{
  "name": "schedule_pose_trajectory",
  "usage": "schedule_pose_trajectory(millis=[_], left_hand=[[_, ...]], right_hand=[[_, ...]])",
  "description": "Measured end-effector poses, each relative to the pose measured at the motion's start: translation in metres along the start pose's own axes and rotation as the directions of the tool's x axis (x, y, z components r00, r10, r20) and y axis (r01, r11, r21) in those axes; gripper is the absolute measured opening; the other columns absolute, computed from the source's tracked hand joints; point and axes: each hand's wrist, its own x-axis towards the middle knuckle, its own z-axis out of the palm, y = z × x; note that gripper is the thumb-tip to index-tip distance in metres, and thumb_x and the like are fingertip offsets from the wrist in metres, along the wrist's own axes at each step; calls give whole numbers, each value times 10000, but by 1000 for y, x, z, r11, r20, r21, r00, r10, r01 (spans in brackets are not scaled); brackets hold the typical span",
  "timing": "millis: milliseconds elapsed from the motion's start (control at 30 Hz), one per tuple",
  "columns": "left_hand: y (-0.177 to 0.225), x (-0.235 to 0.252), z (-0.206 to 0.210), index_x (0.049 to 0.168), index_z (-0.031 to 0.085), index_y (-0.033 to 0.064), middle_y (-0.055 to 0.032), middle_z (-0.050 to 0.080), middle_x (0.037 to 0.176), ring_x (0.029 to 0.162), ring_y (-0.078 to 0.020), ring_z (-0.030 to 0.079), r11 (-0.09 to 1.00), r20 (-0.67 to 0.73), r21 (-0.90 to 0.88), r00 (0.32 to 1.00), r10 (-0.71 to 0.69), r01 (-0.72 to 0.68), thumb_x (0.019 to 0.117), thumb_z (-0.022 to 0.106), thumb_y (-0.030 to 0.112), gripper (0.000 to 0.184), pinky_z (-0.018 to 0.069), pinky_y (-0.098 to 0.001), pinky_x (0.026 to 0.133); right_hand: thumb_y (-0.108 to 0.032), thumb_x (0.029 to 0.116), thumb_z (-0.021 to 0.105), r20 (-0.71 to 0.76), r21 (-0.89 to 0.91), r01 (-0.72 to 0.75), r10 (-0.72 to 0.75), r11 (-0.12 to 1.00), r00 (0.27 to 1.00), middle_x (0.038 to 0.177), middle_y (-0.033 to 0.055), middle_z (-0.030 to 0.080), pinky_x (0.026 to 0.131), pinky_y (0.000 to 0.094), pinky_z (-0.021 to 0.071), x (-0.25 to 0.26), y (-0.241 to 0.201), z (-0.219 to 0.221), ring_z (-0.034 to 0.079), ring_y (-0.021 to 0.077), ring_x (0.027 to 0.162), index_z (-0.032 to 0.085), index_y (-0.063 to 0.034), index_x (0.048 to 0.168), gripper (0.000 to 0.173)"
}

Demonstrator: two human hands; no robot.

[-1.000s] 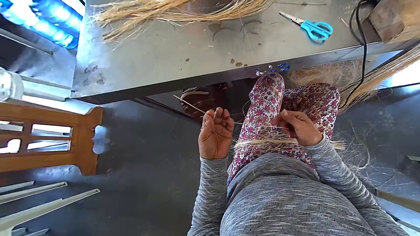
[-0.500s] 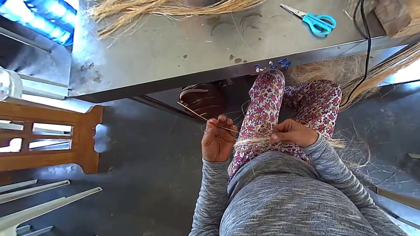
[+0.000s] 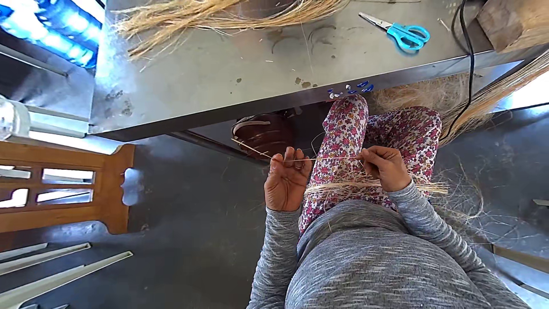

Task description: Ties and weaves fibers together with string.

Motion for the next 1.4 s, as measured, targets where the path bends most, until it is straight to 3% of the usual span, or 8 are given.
schedule_pose_trajectory(millis=[133, 300, 400, 567, 867, 1033, 1233, 1400], left_hand=[[-1, 2, 1, 1049, 761, 216, -13, 747, 1132, 1026, -146, 718, 997, -76, 74, 997, 13, -8, 1028, 597, 279, 177, 577, -301, 938], [-6, 6, -3, 1393, 629, 178, -40, 709, 1270, 1057, -129, 712, 958, -12, 263, 993, -119, 118, 1036, 585, 300, 379, 583, -264, 910], [-21, 2, 3, 1356, 629, 119, -41, 744, 1152, 934, -120, 733, 885, -135, 336, 946, -295, 323, 1003, 612, 238, 373, 607, -266, 824], [-51, 1, 30, 1048, 717, 16, -78, 762, 930, 789, -120, 732, 783, -256, 445, 899, -355, 436, 1003, 494, 3, 227, 612, -266, 730], [-77, 2, 42, 894, 722, 32, -55, 748, 833, 675, -73, 690, 774, -342, 512, 915, -214, 373, 952, 607, -82, 173, 574, -208, 609], [-77, -1, 40, 907, 746, 63, -46, 766, 867, 720, -79, 709, 827, -260, 511, 959, -112, 235, 930, 612, -75, 194, 593, -220, 664], [-27, 22, 28, 972, 738, 164, 13, 752, 973, 848, -75, 700, 800, -41, 597, 994, 102, -58, 1000, 577, 88, 180, 587, -245, 757], [45, 41, 27, 1014, 697, 206, 42, 739, 1012, 890, -71, 697, 753, 66, 618, 970, 234, -224, 1074, 407, 124, 307, 585, -233, 768]], right_hand=[[-91, 1031, 574, 16, -85, 44, -42, 995, 999, 615, -68, 627, 413, 113, 360, -1, -1, -3, 431, -54, 432, 697, -84, 838, 229], [-73, 1015, 583, 21, -157, 193, -192, 968, 981, 571, -88, 566, 422, 113, 369, -5, -2, -2, 428, -53, 434, 696, -73, 826, 220], [-79, 1004, 609, 9, -195, 272, -276, 942, 961, 573, -102, 548, 429, 110, 377, -7, -1, -2, 428, -60, 442, 695, -69, 844, 182], [-88, 982, 647, -15, -317, 379, -404, 870, 915, 613, -85, 566, 458, 108, 386, -11, 0, 3, 444, -68, 483, 698, -22, 858, 149], [-68, 973, 640, -77, -401, 475, -546, 783, 834, 649, -38, 622, 498, 110, 454, -12, 10, 6, 519, -64, 528, 704, 40, 867, 164], [-100, 1043, 550, -222, -122, 300, -321, 946, 921, 667, -90, 665, 470, 128, 461, -10, 7, 2, 554, -45, 512, 710, -67, 926, 202], [-132, 1060, 506, -46, -139, 140, -148, 980, 988, 568, -88, 552, 407, 110, 353, -3, -2, -18, 422, -49, 425, 648, -98, 846, 259], [-128, 1044, 526, -63, -311, 214, -244, 926, 968, 577, -95, 537, 460, 129, 393, 5, -8, -36, 455, -44, 468, 639, -59, 866, 221]])
